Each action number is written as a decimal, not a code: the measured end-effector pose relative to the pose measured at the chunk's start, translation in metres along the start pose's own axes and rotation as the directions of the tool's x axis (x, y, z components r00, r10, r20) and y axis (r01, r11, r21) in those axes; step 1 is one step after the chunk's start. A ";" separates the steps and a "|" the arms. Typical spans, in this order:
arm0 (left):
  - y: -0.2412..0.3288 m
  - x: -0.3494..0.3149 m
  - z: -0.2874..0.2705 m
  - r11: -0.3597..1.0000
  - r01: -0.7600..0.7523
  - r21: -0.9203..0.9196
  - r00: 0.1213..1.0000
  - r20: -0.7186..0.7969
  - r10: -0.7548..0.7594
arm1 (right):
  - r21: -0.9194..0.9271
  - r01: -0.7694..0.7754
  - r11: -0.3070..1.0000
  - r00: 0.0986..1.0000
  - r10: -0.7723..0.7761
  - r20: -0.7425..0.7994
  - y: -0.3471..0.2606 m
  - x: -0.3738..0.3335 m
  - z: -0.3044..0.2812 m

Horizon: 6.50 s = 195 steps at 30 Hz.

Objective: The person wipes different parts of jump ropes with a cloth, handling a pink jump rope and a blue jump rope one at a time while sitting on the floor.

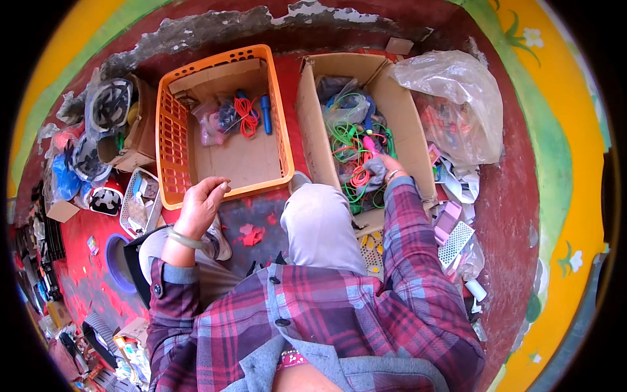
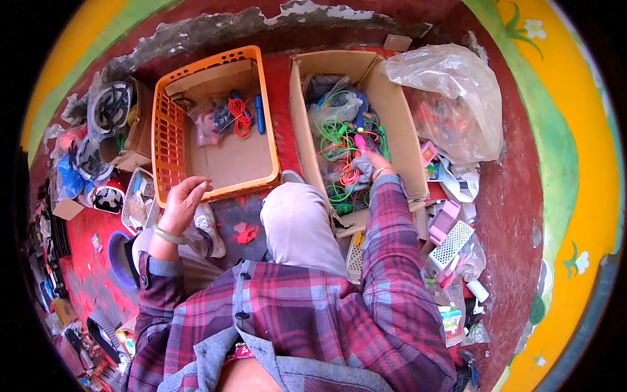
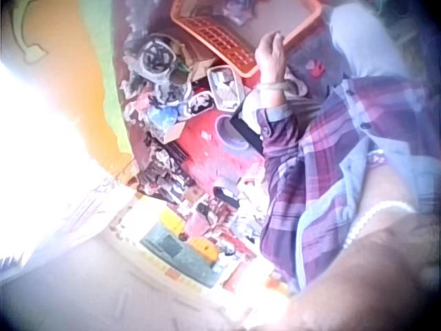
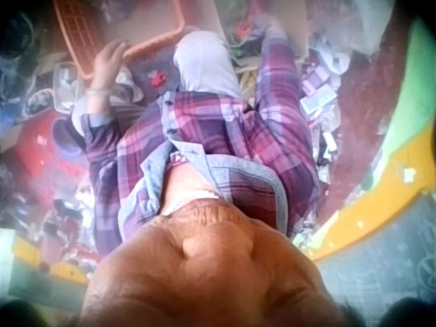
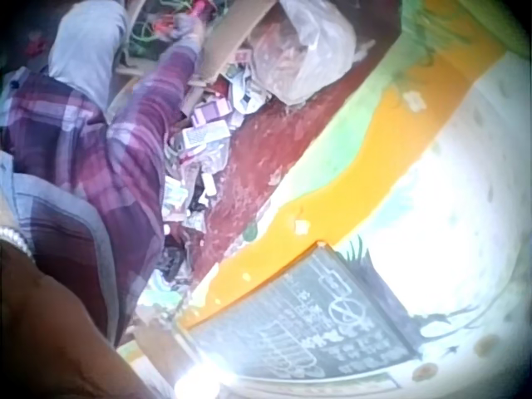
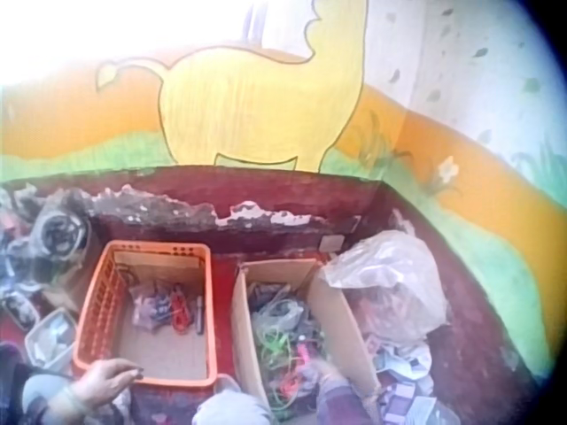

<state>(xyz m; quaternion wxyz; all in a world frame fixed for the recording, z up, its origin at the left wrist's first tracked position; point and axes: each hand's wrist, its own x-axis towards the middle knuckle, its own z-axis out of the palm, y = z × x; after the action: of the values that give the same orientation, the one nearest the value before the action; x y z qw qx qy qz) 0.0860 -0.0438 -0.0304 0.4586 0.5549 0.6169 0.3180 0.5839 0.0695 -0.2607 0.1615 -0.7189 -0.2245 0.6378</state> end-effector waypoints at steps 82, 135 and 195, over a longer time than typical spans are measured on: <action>0.027 0.029 -0.075 0.566 -0.491 -0.662 0.830 -0.554 0.071 | -0.367 0.925 -0.098 0.040 -0.936 0.351 -0.143 -0.288 0.401; 0.011 0.006 -0.094 0.634 -0.353 -0.688 0.934 -0.221 0.280 | 0.329 0.701 0.633 0.415 -0.736 0.535 -0.173 -0.294 0.363; 0.010 -0.011 -0.088 0.921 0.166 -0.352 0.823 0.564 0.067 | -0.033 0.976 0.216 0.171 -0.662 0.730 -0.208 -0.309 0.309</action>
<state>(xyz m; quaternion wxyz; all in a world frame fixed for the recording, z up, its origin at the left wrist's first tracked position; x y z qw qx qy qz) 0.0089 -0.0423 0.0136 0.7287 0.5061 0.3929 0.2421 0.2274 0.0653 0.0662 0.2242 -0.2395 -0.7857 0.5245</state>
